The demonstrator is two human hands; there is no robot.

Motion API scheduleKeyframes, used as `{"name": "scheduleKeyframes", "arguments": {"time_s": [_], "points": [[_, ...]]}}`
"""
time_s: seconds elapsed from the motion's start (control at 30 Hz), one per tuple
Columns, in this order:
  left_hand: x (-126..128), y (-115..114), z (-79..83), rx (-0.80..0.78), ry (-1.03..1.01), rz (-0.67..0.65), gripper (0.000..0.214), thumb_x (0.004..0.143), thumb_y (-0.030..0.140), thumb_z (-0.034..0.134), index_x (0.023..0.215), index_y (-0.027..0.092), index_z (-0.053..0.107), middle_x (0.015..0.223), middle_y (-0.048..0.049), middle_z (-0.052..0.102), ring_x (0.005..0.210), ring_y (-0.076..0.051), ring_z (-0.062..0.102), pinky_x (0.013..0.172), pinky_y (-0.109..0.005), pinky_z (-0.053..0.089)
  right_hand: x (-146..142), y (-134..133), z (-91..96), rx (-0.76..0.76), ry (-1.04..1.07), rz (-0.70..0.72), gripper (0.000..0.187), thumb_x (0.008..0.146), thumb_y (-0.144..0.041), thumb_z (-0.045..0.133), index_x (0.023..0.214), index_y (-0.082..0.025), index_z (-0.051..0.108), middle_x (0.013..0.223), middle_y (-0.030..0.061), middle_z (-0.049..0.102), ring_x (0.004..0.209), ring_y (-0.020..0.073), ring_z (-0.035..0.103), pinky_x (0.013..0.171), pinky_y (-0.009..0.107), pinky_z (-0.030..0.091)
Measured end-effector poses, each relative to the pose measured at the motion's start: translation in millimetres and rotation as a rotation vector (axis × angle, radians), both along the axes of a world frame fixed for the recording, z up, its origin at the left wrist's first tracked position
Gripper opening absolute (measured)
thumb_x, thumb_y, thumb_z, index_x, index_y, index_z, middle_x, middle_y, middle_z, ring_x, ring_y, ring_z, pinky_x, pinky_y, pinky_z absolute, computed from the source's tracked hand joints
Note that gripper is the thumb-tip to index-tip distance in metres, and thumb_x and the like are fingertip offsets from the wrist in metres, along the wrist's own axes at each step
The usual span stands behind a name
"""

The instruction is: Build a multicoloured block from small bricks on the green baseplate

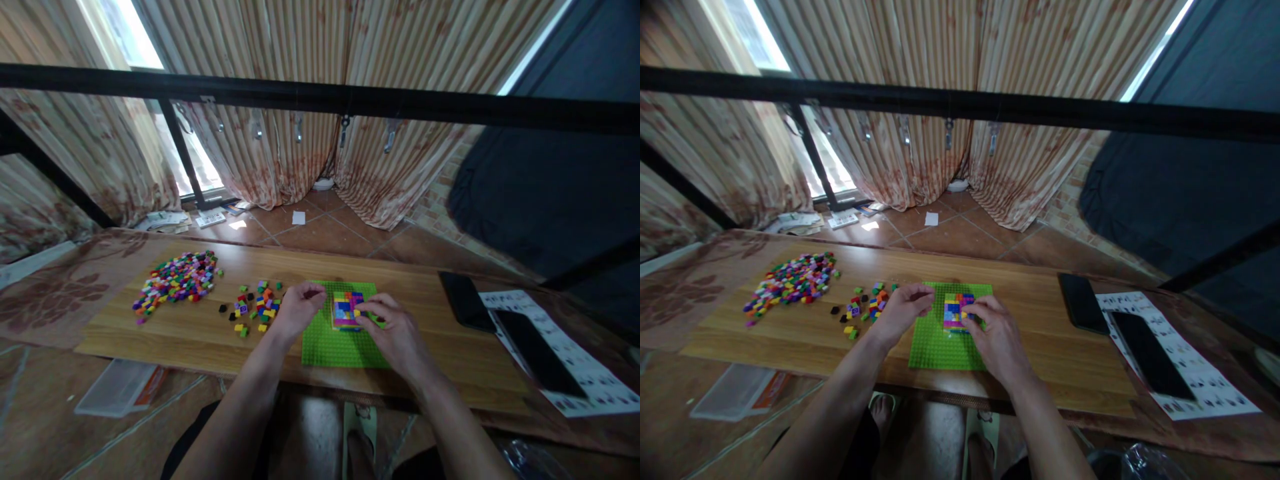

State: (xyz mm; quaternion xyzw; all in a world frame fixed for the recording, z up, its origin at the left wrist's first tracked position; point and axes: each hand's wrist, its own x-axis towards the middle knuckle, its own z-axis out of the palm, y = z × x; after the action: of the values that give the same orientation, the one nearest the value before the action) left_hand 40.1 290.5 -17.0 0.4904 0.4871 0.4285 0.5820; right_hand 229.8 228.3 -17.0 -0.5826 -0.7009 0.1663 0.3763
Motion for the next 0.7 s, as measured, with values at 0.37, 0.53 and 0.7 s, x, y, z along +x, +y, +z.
{"name": "scheduleKeyframes", "arguments": {"time_s": [0.37,0.53,0.7], "points": [[11.3,2.4,-20.5,0.076,0.146,-0.128,0.019,0.065,0.021,0.068,0.082,0.012,0.069,0.068,0.0007,0.064,0.063,-0.011,0.055,0.061,-0.022,0.041,-18.7,8.2,-12.4,0.067,-0.155,0.045,0.010,0.084,-0.026,0.064,0.089,-0.024,0.072,0.099,0.0050,0.061,0.096,0.0221,0.057,0.087,0.038,0.048],[12.0,3.5,-21.3,0.044,0.112,-0.106,0.026,0.064,0.019,0.070,0.089,0.012,0.068,0.071,-0.0004,0.066,0.066,-0.013,0.057,0.062,-0.023,0.043,-19.1,8.6,-14.6,0.045,-0.108,0.032,0.014,0.082,-0.025,0.066,0.095,-0.024,0.070,0.101,0.0044,0.062,0.096,0.0211,0.059,0.087,0.037,0.048],[14.1,3.4,-22.7,0.031,0.133,-0.084,0.036,0.063,0.022,0.073,0.097,0.011,0.067,0.079,-0.0032,0.067,0.072,-0.015,0.059,0.066,-0.025,0.045,-12.1,7.0,-10.8,0.014,-0.078,-0.012,0.021,0.080,-0.025,0.067,0.100,-0.023,0.069,0.102,0.0039,0.063,0.095,0.0205,0.061,0.087,0.035,0.048]]}}
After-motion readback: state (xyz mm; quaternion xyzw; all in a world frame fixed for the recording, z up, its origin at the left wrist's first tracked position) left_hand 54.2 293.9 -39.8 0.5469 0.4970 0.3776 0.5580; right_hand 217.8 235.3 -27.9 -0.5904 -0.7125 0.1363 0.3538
